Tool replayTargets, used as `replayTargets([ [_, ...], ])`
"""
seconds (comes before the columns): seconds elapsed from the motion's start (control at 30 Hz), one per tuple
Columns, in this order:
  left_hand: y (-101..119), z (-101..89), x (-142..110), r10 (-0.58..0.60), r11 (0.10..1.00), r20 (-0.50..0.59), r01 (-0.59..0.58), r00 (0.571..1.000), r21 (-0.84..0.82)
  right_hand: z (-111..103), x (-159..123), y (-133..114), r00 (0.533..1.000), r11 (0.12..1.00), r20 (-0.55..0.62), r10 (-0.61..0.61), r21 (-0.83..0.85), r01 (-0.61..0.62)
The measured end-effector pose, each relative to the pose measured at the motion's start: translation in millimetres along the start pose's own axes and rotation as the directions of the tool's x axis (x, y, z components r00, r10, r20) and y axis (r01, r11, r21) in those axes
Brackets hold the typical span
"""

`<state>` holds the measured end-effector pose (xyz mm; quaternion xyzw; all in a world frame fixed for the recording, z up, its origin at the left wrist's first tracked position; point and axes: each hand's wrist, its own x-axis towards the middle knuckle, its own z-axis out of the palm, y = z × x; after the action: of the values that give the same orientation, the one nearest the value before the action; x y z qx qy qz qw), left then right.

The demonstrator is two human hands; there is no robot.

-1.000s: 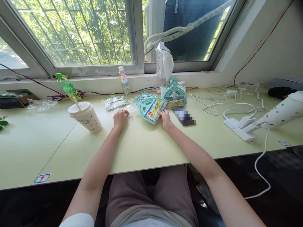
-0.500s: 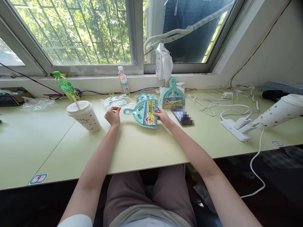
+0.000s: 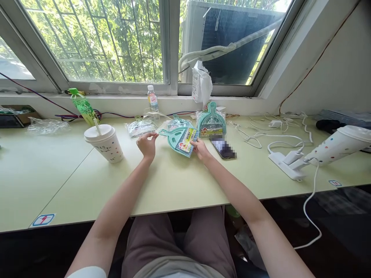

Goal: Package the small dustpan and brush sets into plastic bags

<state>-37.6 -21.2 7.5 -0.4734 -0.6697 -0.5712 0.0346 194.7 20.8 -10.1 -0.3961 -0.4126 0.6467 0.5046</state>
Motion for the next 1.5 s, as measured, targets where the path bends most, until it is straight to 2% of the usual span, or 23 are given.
replayTargets([
  [0.07, 5, 0.3, -3, 0.04, 0.999, -0.019, -0.04, 0.999, -0.011, 0, -1, -1, 1.0, 1.0, 0.008, -0.007, 0.022, 0.007],
  [0.13, 5, -0.9, -3, 0.055, 0.998, -0.039, -0.056, 0.998, -0.005, 1, -3, -5, 0.997, 0.999, 0.076, -0.025, 0.024, 0.023],
  [0.33, -12, -6.1, 8, -0.002, 0.994, -0.096, 0.013, 0.995, 0.11, 3, -10, -10, 0.962, 0.998, 0.272, -0.026, -0.044, 0.04],
  [0.43, -15, -6.3, 9, 0.08, 0.984, -0.084, -0.066, 0.993, 0.163, 2, -9, -8, 0.953, 0.996, 0.304, -0.013, -0.083, 0.041],
  [0.53, -15, -4.6, 6, 0.18, 0.971, -0.052, -0.169, 0.982, 0.169, 2, -7, -4, 0.966, 0.996, 0.257, -0.019, -0.078, 0.04],
  [0.67, -13, -1.6, 3, 0.219, 0.965, 0.012, -0.218, 0.976, 0.144, 3, -5, 1, 0.995, 0.998, 0.074, -0.068, 0.017, 0.067],
  [0.8, -9, 0.1, 1, 0.25, 0.963, 0.08, -0.256, 0.965, 0.087, 4, -5, 5, 0.99, 0.989, -0.077, -0.116, 0.086, 0.122],
  [0.87, -7, 0.2, 1, 0.264, 0.961, 0.079, -0.269, 0.961, 0.063, 5, -7, 6, 0.991, 0.991, -0.071, -0.11, 0.074, 0.115],
  [1.07, 1, -1.1, -2, 0.301, 0.954, 0.072, -0.301, 0.951, -0.012, 19, -16, 13, 0.989, 0.995, 0.118, -0.091, -0.024, 0.094],
  [1.13, 8, -1.8, -7, 0.312, 0.95, 0.109, -0.311, 0.944, -0.025, 24, -20, 16, 0.985, 0.991, 0.117, -0.13, -0.007, 0.131],
  [1.2, 16, -3.0, -14, 0.31, 0.951, 0.098, -0.309, 0.946, -0.03, 29, -24, 16, 0.98, 0.981, 0.064, -0.19, 0.044, 0.187],
  [1.23, 20, -3.6, -17, 0.293, 0.956, 0.055, -0.292, 0.954, -0.034, 30, -25, 16, 0.977, 0.975, 0.025, -0.213, 0.074, 0.211],
  [1.3, 23, -4.3, -20, 0.207, 0.975, -0.1, -0.213, 0.973, -0.056, 31, -26, 14, 0.972, 0.963, -0.042, -0.233, 0.129, 0.236],
  [1.37, 22, -3.3, -17, 0.051, 0.985, -0.238, -0.088, 0.97, -0.148, 30, -26, 12, 0.971, 0.957, -0.069, -0.23, 0.165, 0.239],
  [1.4, 19, -2.2, -13, -0.049, 0.971, -0.258, -0.014, 0.965, -0.238, 30, -26, 12, 0.971, 0.955, -0.067, -0.231, 0.177, 0.239],
  [1.43, 16, -0.6, -10, -0.155, 0.933, -0.216, 0.071, 0.964, -0.354, 29, -26, 11, 0.971, 0.953, -0.058, -0.233, 0.185, 0.239],
  [1.47, 13, 1.1, -6, -0.253, 0.861, -0.11, 0.171, 0.961, -0.479, 29, -25, 12, 0.971, 0.952, -0.046, -0.235, 0.19, 0.24],
  [1.5, 10, 3.0, -3, -0.32, 0.758, 0.046, 0.285, 0.946, -0.587, 30, -26, 12, 0.971, 0.952, -0.031, -0.235, 0.191, 0.237],
])
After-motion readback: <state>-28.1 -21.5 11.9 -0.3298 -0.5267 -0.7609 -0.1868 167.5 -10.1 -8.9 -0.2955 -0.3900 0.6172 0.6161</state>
